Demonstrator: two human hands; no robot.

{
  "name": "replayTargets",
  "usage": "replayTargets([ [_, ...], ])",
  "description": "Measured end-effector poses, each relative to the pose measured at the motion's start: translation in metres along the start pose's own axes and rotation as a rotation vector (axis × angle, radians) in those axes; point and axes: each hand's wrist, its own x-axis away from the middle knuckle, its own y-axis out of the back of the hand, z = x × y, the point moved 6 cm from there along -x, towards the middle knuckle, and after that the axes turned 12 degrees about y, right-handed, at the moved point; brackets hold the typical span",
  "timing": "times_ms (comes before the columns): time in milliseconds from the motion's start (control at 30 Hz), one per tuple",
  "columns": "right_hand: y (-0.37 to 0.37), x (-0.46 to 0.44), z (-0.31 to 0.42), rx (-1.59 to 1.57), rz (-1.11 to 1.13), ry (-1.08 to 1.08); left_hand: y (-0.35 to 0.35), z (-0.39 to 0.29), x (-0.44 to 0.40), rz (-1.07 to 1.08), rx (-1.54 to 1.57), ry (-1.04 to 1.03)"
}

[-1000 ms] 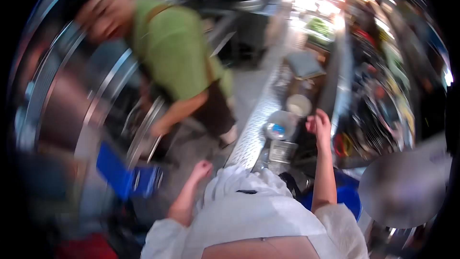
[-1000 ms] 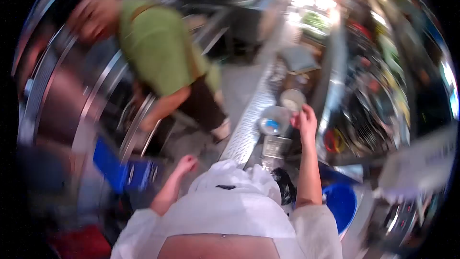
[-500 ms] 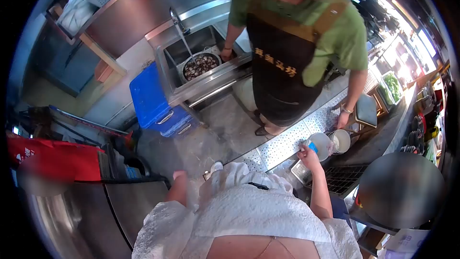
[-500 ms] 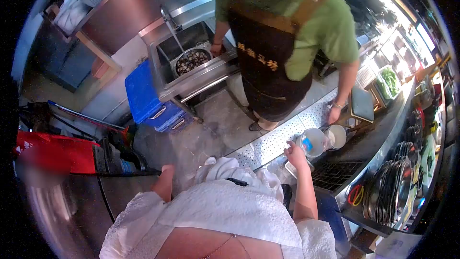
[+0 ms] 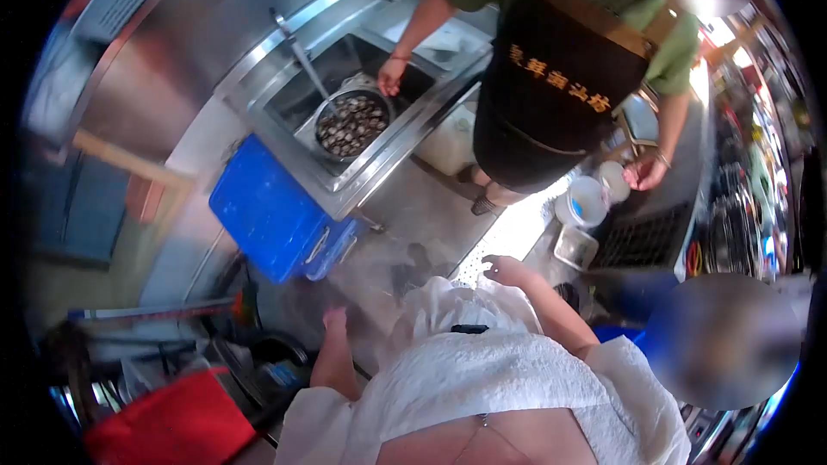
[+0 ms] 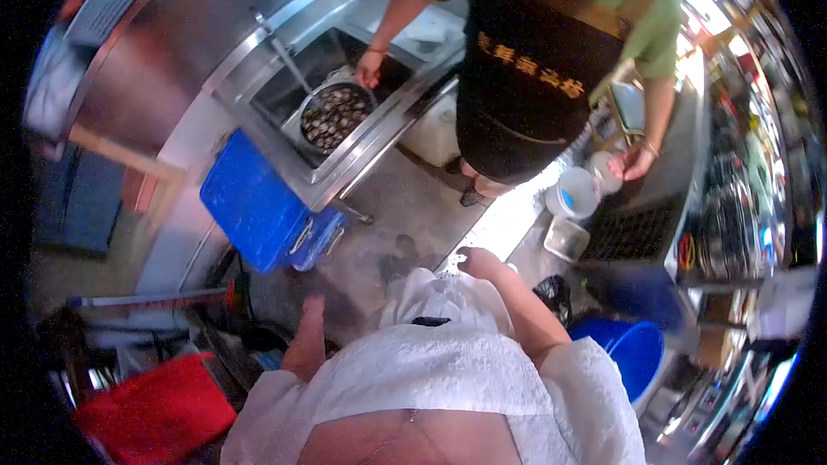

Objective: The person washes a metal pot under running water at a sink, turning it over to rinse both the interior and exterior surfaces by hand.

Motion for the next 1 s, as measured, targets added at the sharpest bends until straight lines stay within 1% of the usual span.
replayTargets([
  [67,-0.001,0.002,0.011,0.044,-0.039,-0.047,0.015,-0.002,-0.019,0.022,-0.004,-0.032],
  [100,0.0,0.006,0.005,-0.01,-0.087,-0.114,0.022,-0.006,-0.028,0.036,0.002,-0.046],
  [167,-0.007,0.02,-0.03,-0.087,-0.174,-0.264,0.035,-0.02,-0.035,0.057,0.016,-0.075],
  [233,-0.025,0.046,-0.085,0.099,-0.328,-0.363,0.04,-0.027,-0.037,0.058,0.031,-0.087],
  [267,-0.038,0.064,-0.115,-0.06,-0.316,-0.454,0.042,-0.03,-0.037,0.057,0.044,-0.09],
  [300,-0.051,0.084,-0.139,-0.099,-0.275,-0.54,0.044,-0.035,-0.033,0.053,0.064,-0.097],
  [333,-0.078,0.105,-0.185,-0.176,-0.324,-0.519,0.044,-0.04,-0.027,0.053,0.09,-0.102],
  [367,-0.111,0.137,-0.232,-0.579,-0.382,-0.593,0.043,-0.042,-0.021,0.057,0.119,-0.096],
  [400,-0.141,0.156,-0.252,-0.981,-0.409,-0.667,0.043,-0.041,-0.013,0.057,0.147,-0.084],
  [433,-0.142,0.178,-0.24,-0.572,-0.363,-0.808,0.044,-0.038,-0.01,0.06,0.193,-0.065],
  [500,-0.15,0.221,-0.212,-0.633,-0.553,-1.02,0.055,-0.038,0.004,0.051,0.282,-0.027],
  [567,-0.181,0.231,-0.207,-0.777,-0.205,-1.219,0.065,-0.036,0.018,0.021,0.411,0.006],
  [600,-0.189,0.232,-0.206,-0.775,-0.189,-1.21,0.069,-0.034,0.026,0.002,0.488,0.021],
  [667,-0.203,0.238,-0.21,-0.853,-0.318,-1.147,0.062,-0.026,0.037,-0.048,0.635,0.023],
  [700,-0.208,0.229,-0.216,-0.816,-0.256,-1.152,0.062,-0.023,0.041,-0.091,0.78,0.006],
  [767,-0.197,0.203,-0.211,-0.807,-0.265,-1.008,0.057,-0.017,0.047,-0.109,0.789,0.025],
  [800,-0.187,0.191,-0.216,-0.807,-0.258,-1.002,0.055,-0.015,0.05,-0.121,0.799,0.035],
  [833,-0.19,0.17,-0.226,-1.023,-0.247,-0.898,0.051,-0.011,0.055,-0.126,0.8,0.044],
  [900,-0.192,0.131,-0.24,-1.45,-0.223,-0.665,0.044,-0.003,0.064,-0.083,0.977,0.056],
  [933,-0.177,0.122,-0.238,-1.29,-0.305,-0.641,0.043,0.004,0.07,-0.089,0.97,0.057],
  [967,-0.158,0.111,-0.225,-1.127,-0.392,-0.615,0.04,0.005,0.074,-0.033,0.922,0.028],
  [1000,-0.133,0.099,-0.201,-0.765,-0.269,-0.565,0.036,0.005,0.078,0.021,0.874,-0.003],
])
